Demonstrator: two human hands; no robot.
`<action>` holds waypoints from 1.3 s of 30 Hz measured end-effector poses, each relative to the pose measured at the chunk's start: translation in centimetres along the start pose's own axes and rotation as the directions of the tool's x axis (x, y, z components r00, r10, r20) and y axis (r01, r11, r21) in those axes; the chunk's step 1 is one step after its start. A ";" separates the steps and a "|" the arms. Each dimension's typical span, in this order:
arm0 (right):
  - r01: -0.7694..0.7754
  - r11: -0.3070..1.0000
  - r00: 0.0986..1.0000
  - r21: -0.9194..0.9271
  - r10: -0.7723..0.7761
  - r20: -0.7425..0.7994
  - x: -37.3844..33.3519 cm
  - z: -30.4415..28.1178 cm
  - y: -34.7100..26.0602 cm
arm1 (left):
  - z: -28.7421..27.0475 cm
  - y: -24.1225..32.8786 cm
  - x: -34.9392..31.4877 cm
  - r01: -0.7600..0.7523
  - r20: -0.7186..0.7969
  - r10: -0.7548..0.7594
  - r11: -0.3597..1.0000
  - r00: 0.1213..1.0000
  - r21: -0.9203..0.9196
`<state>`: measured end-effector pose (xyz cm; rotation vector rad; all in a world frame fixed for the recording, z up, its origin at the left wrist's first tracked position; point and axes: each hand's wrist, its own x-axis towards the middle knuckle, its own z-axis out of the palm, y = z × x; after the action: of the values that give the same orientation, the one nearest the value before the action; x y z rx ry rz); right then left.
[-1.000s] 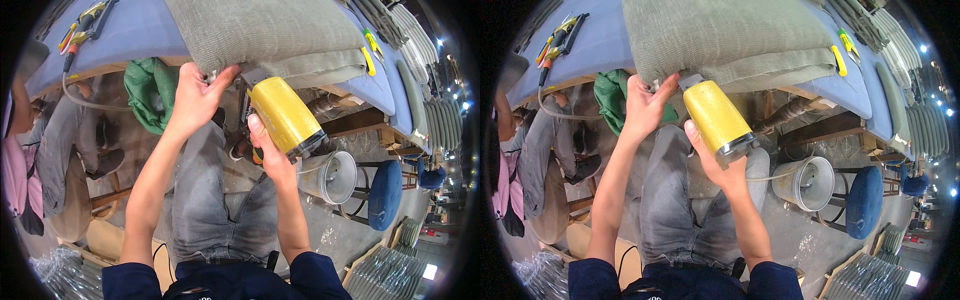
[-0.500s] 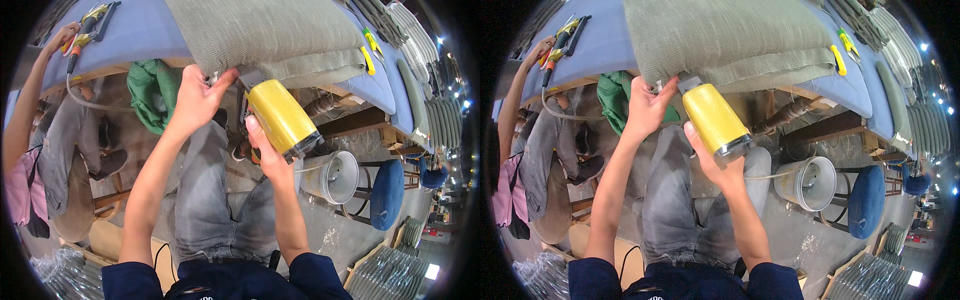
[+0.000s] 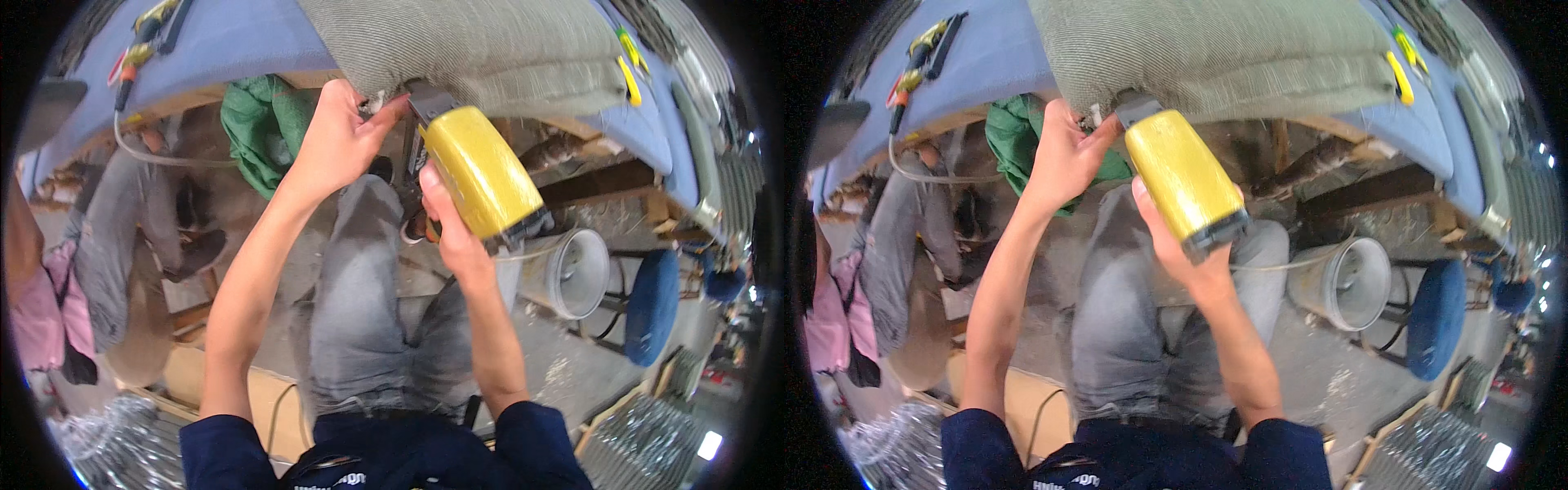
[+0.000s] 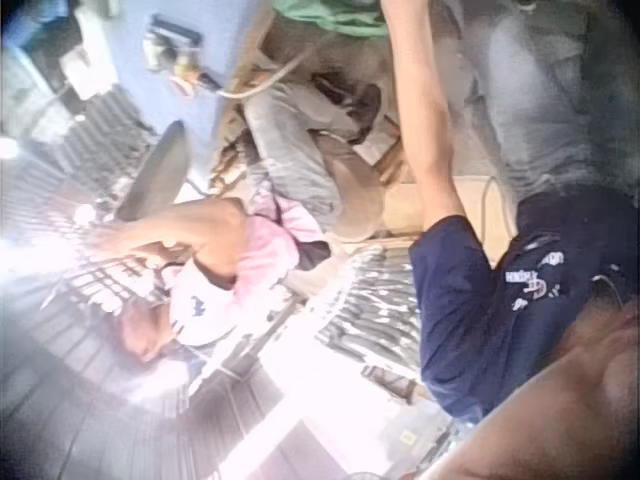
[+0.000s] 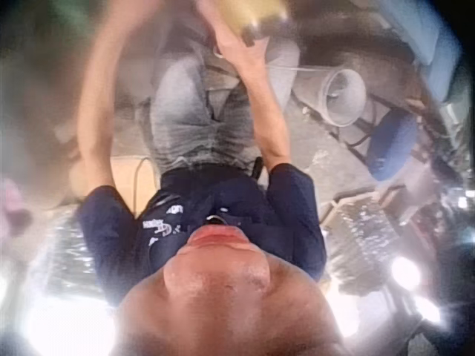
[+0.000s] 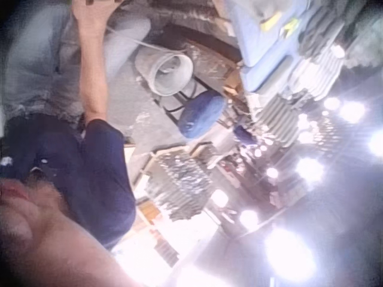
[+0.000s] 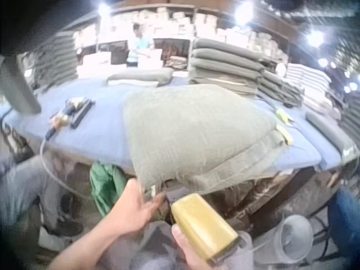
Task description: The person uses a staple gun to attach fabric to a foam cushion, then folds and smooths the fabric edges. They handle multiple cushions, stacking them on the table while another worker performs similar tasks nearby.
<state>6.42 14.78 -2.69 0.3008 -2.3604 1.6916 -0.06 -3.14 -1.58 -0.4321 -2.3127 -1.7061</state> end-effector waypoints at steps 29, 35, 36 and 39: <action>-0.162 0.902 0.918 0.401 0.287 -0.274 -11.3 -6.1 2.6 | 5.9 12.0 -12.9 0.076 0.025 -0.133 0.393 0.991 -0.916; -0.195 0.840 0.933 0.507 0.318 -0.167 -9.9 -5.4 0.3 | 4.7 10.6 -13.4 0.049 0.010 -0.129 0.302 0.992 -0.952; -0.204 0.839 0.932 0.505 0.325 -0.163 -10.0 -5.4 0.3 | 4.8 10.6 -13.6 0.054 0.016 -0.128 0.301 0.992 -0.952; -0.219 0.839 0.928 0.498 0.337 -0.159 -10.4 -5.2 0.4 | 5.1 10.5 -13.7 0.062 0.030 -0.125 0.264 0.992 -0.962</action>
<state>16.50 20.21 -4.46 -0.1868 -1.8566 2.2903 16.44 3.34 1.30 -0.3995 -0.8905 -3.0060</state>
